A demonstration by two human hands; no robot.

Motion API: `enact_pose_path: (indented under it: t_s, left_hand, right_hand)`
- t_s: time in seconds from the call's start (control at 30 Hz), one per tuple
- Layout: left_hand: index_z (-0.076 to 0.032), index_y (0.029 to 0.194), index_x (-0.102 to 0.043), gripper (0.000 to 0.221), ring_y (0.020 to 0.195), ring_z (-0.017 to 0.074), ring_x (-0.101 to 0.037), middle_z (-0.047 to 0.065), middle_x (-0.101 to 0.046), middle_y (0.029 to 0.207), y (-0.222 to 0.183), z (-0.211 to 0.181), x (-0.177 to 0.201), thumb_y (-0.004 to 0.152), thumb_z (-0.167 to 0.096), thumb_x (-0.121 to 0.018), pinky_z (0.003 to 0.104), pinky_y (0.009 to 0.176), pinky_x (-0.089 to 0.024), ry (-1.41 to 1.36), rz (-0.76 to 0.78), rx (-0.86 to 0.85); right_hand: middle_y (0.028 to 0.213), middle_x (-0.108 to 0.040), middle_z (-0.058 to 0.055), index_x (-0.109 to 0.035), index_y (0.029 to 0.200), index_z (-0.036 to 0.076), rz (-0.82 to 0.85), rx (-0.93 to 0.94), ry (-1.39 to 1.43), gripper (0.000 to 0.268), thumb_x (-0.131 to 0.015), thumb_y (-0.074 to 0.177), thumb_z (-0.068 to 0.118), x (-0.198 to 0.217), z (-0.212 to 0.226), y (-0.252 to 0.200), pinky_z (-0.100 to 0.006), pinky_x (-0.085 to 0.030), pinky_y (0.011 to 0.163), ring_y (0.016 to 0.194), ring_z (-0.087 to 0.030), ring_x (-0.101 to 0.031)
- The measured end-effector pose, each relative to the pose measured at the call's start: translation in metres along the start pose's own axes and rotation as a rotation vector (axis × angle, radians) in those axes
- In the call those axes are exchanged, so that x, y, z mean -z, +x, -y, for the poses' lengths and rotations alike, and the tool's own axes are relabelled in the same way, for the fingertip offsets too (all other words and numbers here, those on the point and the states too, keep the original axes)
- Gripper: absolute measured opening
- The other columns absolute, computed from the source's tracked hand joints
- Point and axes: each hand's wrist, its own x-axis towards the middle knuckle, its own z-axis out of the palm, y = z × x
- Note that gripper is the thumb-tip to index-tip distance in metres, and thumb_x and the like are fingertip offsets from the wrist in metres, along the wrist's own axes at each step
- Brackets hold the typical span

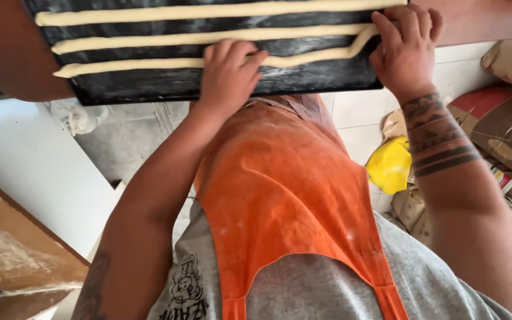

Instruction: The person greases a baking tray and then carefully arranges long, thin strips of dough in parallel rows on the tray.

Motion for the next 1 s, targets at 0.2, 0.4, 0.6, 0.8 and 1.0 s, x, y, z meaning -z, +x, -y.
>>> enact_pose_path:
  t_s: [0.2, 0.4, 0.6, 0.8, 1.0]
  left_hand:
    - [-0.020, 0.107, -0.074, 0.041, 0.092, 0.0251, -0.050, -0.001, -0.052, 0.098, 0.026, -0.035, -0.035, 0.074, -0.024, -0.098, 0.039, 0.080, -0.039, 0.027, -0.090, -0.088]
    - [-0.020, 0.107, -0.077, 0.039, 0.092, 0.0238, -0.052, -0.003, -0.055, 0.096, 0.032, -0.032, -0.029, 0.075, -0.022, -0.099, 0.039, 0.077, -0.038, -0.017, -0.091, -0.067]
    - [-0.021, 0.108, -0.073, 0.042, 0.093, 0.0244, -0.048, -0.002, -0.051, 0.099, 0.042, -0.042, -0.032, 0.075, -0.027, -0.099, 0.039, 0.079, -0.037, 0.068, -0.076, -0.103]
    - [-0.020, 0.108, -0.072, 0.044, 0.096, 0.0241, -0.050, -0.002, -0.053, 0.100, 0.048, -0.055, -0.046, 0.075, -0.026, -0.100, 0.039, 0.082, -0.038, 0.025, -0.054, -0.110]
    - [-0.020, 0.095, -0.067, 0.032, 0.091, 0.0226, -0.048, -0.002, -0.048, 0.095, 0.059, -0.063, -0.059, 0.079, -0.018, -0.093, 0.037, 0.079, -0.035, 0.040, -0.119, -0.153]
  right_hand:
    - [0.103, -0.057, -0.010, -0.075, 0.107, 0.010, 0.050, 0.025, 0.006, 0.022, -0.076, 0.086, 0.015, -0.005, -0.025, -0.031, -0.047, -0.043, 0.091, 0.096, -0.036, -0.054]
    - [0.103, -0.071, -0.014, -0.076, 0.111, 0.003, 0.172, -0.085, 0.379, 0.027, -0.069, 0.085, 0.007, 0.007, -0.046, -0.055, -0.047, -0.050, 0.087, 0.094, -0.036, -0.066]
    - [0.112, -0.069, -0.018, -0.073, 0.134, 0.003, 0.337, -0.244, 0.405, 0.049, -0.071, 0.085, 0.006, 0.008, -0.052, -0.062, -0.045, -0.054, 0.080, 0.086, -0.036, -0.068]
    - [0.114, -0.068, -0.016, -0.070, 0.119, 0.001, 0.288, -0.328, 0.454, 0.035, -0.074, 0.084, 0.000, 0.008, -0.056, -0.078, -0.043, -0.052, 0.078, 0.085, -0.033, -0.065]
    - [0.112, -0.057, -0.019, -0.063, 0.108, -0.003, 0.039, -0.256, 0.435, 0.034, -0.060, 0.078, -0.018, 0.016, -0.040, -0.080, -0.045, -0.050, 0.083, 0.098, -0.036, -0.057]
